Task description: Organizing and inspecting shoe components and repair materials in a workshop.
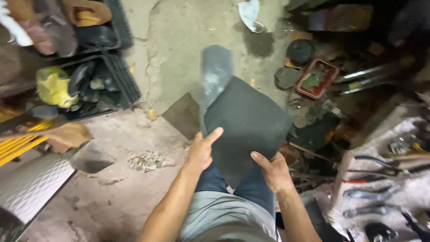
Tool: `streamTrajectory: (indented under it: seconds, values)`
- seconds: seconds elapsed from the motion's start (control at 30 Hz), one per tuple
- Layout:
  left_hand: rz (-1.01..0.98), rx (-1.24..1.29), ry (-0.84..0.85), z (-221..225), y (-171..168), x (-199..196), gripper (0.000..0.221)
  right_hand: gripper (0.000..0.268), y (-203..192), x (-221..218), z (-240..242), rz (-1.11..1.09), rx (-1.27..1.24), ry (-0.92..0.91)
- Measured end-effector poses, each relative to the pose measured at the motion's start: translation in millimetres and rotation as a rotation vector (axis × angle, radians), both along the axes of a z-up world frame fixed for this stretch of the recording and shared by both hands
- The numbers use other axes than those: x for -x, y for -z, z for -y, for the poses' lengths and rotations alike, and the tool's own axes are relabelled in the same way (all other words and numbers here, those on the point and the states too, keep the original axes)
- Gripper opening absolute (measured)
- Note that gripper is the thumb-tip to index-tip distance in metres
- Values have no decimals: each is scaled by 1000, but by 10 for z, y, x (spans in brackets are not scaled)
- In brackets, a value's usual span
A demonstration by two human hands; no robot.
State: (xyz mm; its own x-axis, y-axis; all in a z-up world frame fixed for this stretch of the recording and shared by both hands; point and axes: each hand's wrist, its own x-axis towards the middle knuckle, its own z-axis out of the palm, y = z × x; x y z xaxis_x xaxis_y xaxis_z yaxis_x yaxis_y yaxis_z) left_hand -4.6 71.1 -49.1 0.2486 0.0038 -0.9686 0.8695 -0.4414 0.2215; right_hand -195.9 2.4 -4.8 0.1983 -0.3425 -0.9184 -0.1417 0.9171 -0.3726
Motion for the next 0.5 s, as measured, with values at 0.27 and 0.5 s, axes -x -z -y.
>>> streamTrajectory:
  seconds: [0.27, 0.5]
  values:
    - [-12, 153, -6, -370, 343, -59, 45, 40, -317, -334, 57, -419, -89, -335]
    - [142, 17, 508, -722, 645, -122, 49, 40, -74, -116, -91, -416, 353, -464]
